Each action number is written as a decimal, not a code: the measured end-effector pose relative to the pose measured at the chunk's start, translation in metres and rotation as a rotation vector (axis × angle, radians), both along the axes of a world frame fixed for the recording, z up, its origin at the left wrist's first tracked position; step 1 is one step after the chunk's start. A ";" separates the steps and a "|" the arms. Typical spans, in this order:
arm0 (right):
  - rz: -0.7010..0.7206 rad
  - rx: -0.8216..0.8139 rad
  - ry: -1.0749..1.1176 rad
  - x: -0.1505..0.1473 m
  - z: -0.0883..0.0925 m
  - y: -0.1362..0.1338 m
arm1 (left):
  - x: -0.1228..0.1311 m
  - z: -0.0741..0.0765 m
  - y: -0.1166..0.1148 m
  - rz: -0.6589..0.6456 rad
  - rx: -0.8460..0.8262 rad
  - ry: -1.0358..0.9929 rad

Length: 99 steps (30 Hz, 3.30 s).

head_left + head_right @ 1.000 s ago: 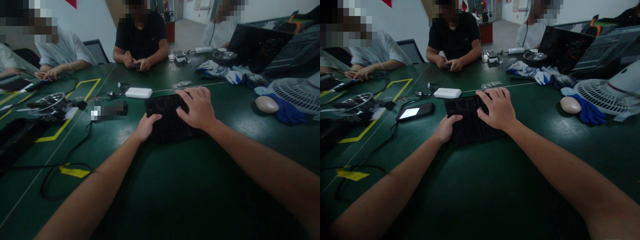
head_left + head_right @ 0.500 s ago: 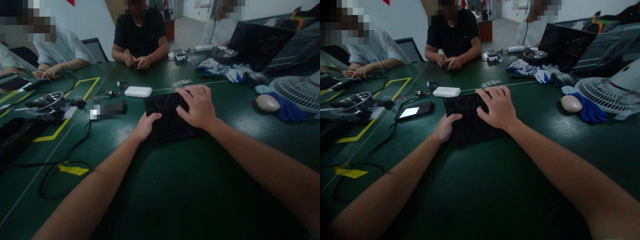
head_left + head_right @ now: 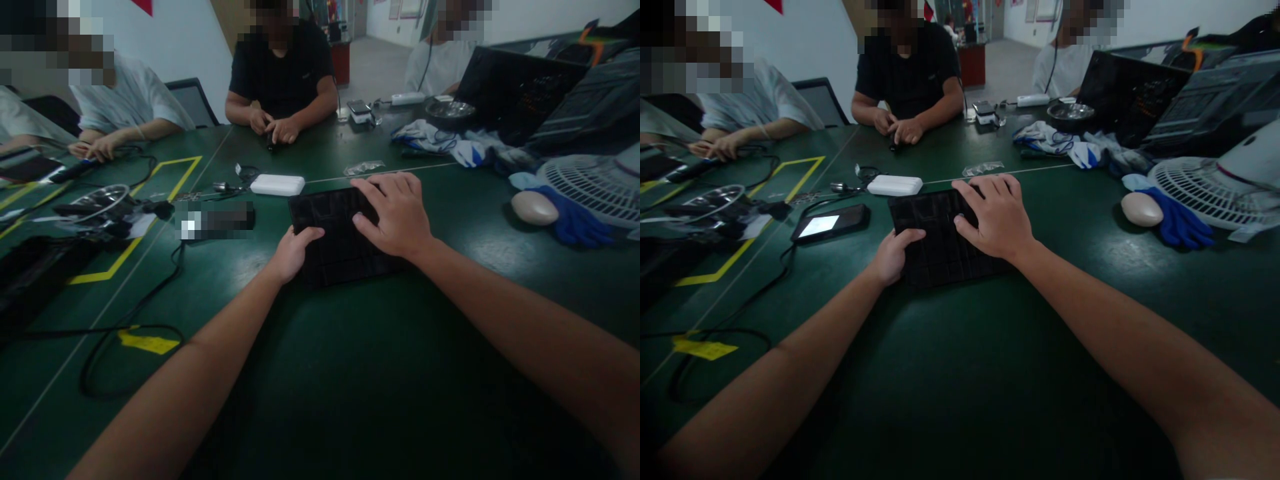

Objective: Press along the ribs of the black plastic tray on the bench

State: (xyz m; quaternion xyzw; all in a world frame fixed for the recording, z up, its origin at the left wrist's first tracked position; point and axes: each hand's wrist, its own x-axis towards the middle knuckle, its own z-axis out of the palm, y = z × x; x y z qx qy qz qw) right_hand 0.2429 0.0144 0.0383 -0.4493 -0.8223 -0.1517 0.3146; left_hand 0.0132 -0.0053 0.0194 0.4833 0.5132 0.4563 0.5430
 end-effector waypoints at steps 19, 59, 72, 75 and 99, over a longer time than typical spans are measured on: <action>0.009 -0.001 -0.001 0.001 0.000 0.000 | 0.001 -0.001 0.000 0.019 0.007 0.009; 0.009 -0.014 0.014 0.000 0.001 0.000 | 0.002 0.005 -0.003 -0.014 -0.001 0.020; 0.008 -0.029 0.016 0.000 0.002 -0.001 | 0.001 0.003 -0.001 -0.014 0.008 0.036; 0.008 -0.026 0.013 0.000 0.001 -0.001 | 0.001 0.002 -0.001 -0.007 0.015 0.011; 0.001 -0.027 0.004 0.000 0.002 -0.002 | 0.003 0.004 -0.002 -0.020 0.014 0.013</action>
